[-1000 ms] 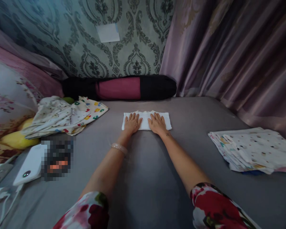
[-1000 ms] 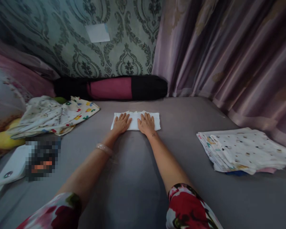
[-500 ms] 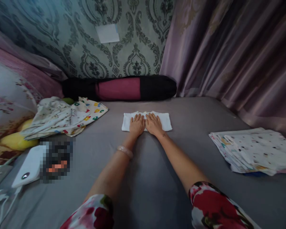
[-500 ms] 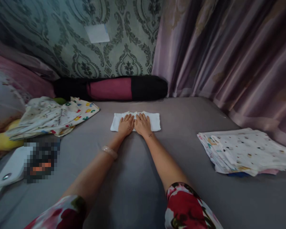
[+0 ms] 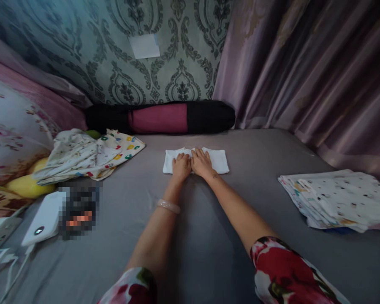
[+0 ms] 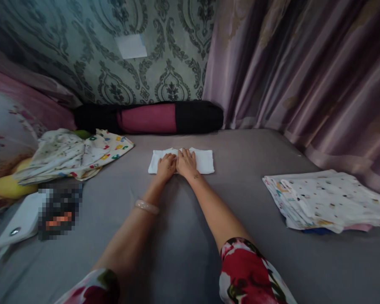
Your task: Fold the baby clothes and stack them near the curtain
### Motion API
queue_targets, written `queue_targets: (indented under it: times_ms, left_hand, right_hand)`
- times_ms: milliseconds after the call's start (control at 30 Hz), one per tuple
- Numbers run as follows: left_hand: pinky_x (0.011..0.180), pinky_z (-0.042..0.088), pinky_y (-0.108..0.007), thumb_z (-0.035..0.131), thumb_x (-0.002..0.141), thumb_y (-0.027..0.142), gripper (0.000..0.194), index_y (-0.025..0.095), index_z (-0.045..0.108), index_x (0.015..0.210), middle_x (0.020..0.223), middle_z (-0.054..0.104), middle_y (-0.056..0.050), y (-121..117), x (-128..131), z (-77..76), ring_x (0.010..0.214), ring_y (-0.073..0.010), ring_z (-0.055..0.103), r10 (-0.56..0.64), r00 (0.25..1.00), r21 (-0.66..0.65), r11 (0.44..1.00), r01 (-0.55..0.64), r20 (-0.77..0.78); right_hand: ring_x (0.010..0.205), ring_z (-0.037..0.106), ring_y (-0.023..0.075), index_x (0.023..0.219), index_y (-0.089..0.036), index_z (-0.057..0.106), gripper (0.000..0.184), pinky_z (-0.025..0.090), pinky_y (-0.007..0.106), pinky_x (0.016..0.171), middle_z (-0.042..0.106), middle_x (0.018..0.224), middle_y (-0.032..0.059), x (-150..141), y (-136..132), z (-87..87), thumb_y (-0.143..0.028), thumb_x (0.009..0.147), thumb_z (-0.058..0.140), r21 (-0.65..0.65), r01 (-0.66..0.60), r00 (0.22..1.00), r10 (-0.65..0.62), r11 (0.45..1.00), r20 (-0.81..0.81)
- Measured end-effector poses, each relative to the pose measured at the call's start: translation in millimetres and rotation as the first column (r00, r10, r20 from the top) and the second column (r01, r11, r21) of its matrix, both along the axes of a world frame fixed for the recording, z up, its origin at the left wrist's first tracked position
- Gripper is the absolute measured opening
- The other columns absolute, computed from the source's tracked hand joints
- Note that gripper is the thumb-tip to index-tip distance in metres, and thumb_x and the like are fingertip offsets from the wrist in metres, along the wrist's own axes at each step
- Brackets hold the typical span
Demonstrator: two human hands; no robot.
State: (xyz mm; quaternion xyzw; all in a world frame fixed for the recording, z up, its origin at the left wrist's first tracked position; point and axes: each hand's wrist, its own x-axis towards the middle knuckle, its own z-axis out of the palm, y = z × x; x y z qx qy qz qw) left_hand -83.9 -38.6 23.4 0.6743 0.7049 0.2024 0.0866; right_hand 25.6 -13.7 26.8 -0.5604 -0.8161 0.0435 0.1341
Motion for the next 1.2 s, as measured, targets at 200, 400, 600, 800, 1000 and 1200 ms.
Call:
queue_targets:
  times_ms: [200, 400, 600, 800, 1000, 1200]
  left_hand:
    - [0.114, 0.022, -0.061, 0.040, 0.094, 0.023, 0.035, 0.022, 0.058, 0.123, 0.143, 0.051, -0.011, -29, -14, -5.8, 0.142, -0.0299, 0.032, 0.155, 0.988, 0.026, 0.988, -0.155, -0.011]
    - [0.113, 0.025, -0.061, 0.039, 0.095, 0.023, 0.036, 0.023, 0.057, 0.126, 0.147, 0.048, -0.010, -45, -22, -9.3, 0.143, -0.0299, 0.030, 0.175, 0.983, 0.014, 0.984, -0.176, 0.064]
    - [0.113, 0.030, -0.054, 0.041, 0.093, 0.022, 0.036, 0.022, 0.059, 0.125, 0.144, 0.051, -0.009, -40, -22, -9.3, 0.141, -0.0276, 0.035, 0.205, 0.970, 0.016, 0.978, -0.208, 0.130]
    - [0.111, 0.032, -0.046, 0.037, 0.094, 0.016, 0.038, 0.021, 0.059, 0.125, 0.139, 0.056, -0.009, -39, -29, -5.9, 0.138, -0.0241, 0.039, 0.244, 0.960, 0.057, 0.966, -0.254, 0.140]
    - [0.098, 0.042, -0.044, 0.042, 0.092, 0.021, 0.036, 0.019, 0.063, 0.121, 0.129, 0.060, -0.014, -42, -39, 3.2, 0.121, -0.0297, 0.052, 0.407, 0.902, 0.009, 0.911, -0.413, 0.144]
    - [0.093, 0.040, -0.050, 0.045, 0.091, 0.028, 0.036, 0.017, 0.064, 0.119, 0.118, 0.065, -0.018, -44, -45, 5.8, 0.115, -0.0357, 0.052, 0.537, 0.826, -0.046, 0.842, -0.538, 0.169]
  right_hand:
    - [0.143, 0.029, 0.0252, 0.142, -0.011, 0.046, 0.050, 0.015, 0.045, 0.117, 0.038, 0.153, 0.0131, -15, -5, -9.6, -0.031, 0.100, 0.029, 0.023, 0.018, 1.000, -0.017, 1.000, -0.022]
    - [0.142, 0.030, 0.0254, 0.142, -0.011, 0.047, 0.049, 0.014, 0.046, 0.116, 0.039, 0.153, 0.0137, -15, -5, -14.3, -0.031, 0.100, 0.029, 0.060, 0.015, 1.000, -0.013, 0.998, -0.019]
    - [0.143, 0.029, 0.0278, 0.143, -0.011, 0.044, 0.051, 0.018, 0.048, 0.115, 0.036, 0.154, 0.0148, -16, -3, -3.7, -0.032, 0.100, 0.028, -0.030, 0.007, 0.999, -0.006, 1.000, 0.034]
    - [0.144, 0.026, 0.0282, 0.146, -0.009, 0.039, 0.053, 0.017, 0.049, 0.116, 0.034, 0.155, 0.0153, -37, -2, 4.6, -0.034, 0.101, 0.027, 0.018, -0.068, 0.997, 0.067, 0.998, 0.023]
    - [0.145, 0.025, 0.0268, 0.146, -0.007, 0.039, 0.055, 0.013, 0.047, 0.117, 0.034, 0.155, 0.0149, -49, 1, -8.3, -0.035, 0.100, 0.028, -0.044, -0.063, 0.996, 0.065, 0.997, 0.058]
    - [0.144, 0.025, 0.0267, 0.146, -0.008, 0.039, 0.054, 0.012, 0.047, 0.118, 0.033, 0.156, 0.0145, -48, 0, -9.9, -0.034, 0.100, 0.029, -0.026, -0.058, 0.996, 0.060, 0.998, 0.072]
